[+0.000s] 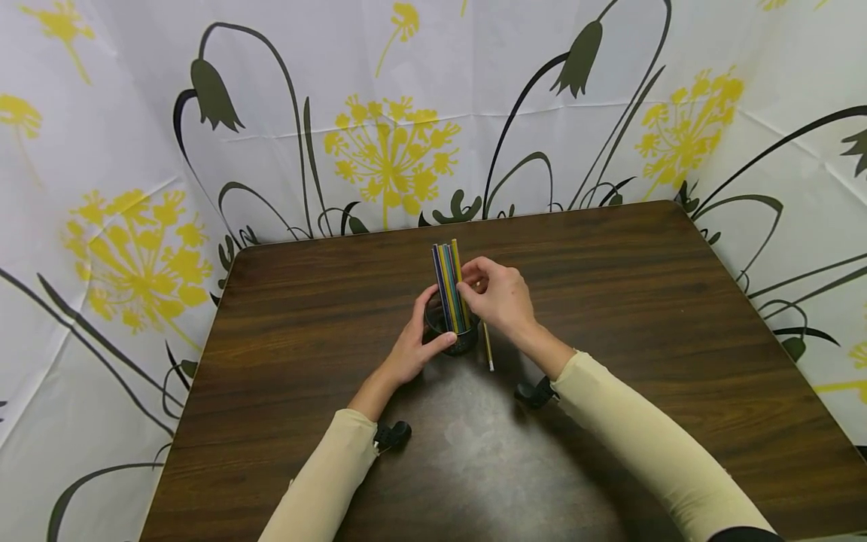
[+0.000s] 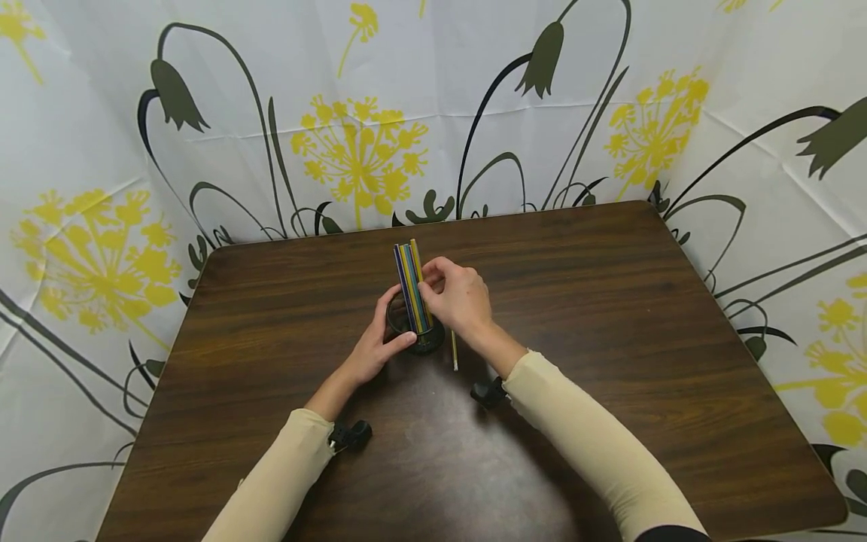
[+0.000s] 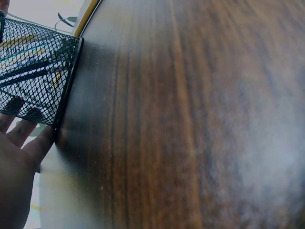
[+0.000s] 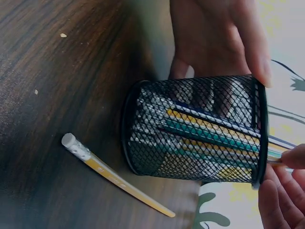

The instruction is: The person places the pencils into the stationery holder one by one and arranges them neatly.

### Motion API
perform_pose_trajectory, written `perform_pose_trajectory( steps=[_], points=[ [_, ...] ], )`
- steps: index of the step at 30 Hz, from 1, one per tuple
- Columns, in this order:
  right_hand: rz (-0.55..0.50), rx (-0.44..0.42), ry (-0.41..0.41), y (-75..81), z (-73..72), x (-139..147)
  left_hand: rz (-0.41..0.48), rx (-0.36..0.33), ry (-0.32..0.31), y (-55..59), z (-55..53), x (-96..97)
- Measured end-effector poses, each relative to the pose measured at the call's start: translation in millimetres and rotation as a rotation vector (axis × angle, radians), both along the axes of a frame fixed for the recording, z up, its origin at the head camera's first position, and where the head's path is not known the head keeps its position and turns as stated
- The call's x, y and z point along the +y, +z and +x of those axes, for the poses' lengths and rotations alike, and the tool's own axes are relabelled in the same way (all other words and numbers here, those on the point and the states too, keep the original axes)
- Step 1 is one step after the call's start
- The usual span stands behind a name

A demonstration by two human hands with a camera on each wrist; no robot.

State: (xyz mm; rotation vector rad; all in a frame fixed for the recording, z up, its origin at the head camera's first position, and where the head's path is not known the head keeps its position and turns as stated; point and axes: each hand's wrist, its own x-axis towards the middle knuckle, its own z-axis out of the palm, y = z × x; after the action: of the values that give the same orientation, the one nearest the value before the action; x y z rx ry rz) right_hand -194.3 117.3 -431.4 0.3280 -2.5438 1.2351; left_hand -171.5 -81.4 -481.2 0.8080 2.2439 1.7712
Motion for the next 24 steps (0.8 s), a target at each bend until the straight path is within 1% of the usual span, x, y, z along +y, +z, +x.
perform_pose_trajectory(
  steps=[1, 4, 16, 24],
  points=[
    [0.012, -0.001, -0.005, -0.5, 0.4, -0.6, -0.002, 0.001, 0.0, -0.3, 0.1, -0.2],
    [0.035, -0.006, -0.019, -1.3, 1.3, -2.6, 0.008, -0.017, -0.008, 8.4, 4.0, 0.3],
    [0.108, -0.031, -0.083, -0.6, 3.0, -8.6, 0.013, -0.019, -0.018, 7.6, 4.2, 0.5],
    [0.124, -0.039, -0.073, 0.9, 0.4, -9.1, 0.022, -0.017, -0.017, 7.2, 3.1, 0.4]
  ],
)
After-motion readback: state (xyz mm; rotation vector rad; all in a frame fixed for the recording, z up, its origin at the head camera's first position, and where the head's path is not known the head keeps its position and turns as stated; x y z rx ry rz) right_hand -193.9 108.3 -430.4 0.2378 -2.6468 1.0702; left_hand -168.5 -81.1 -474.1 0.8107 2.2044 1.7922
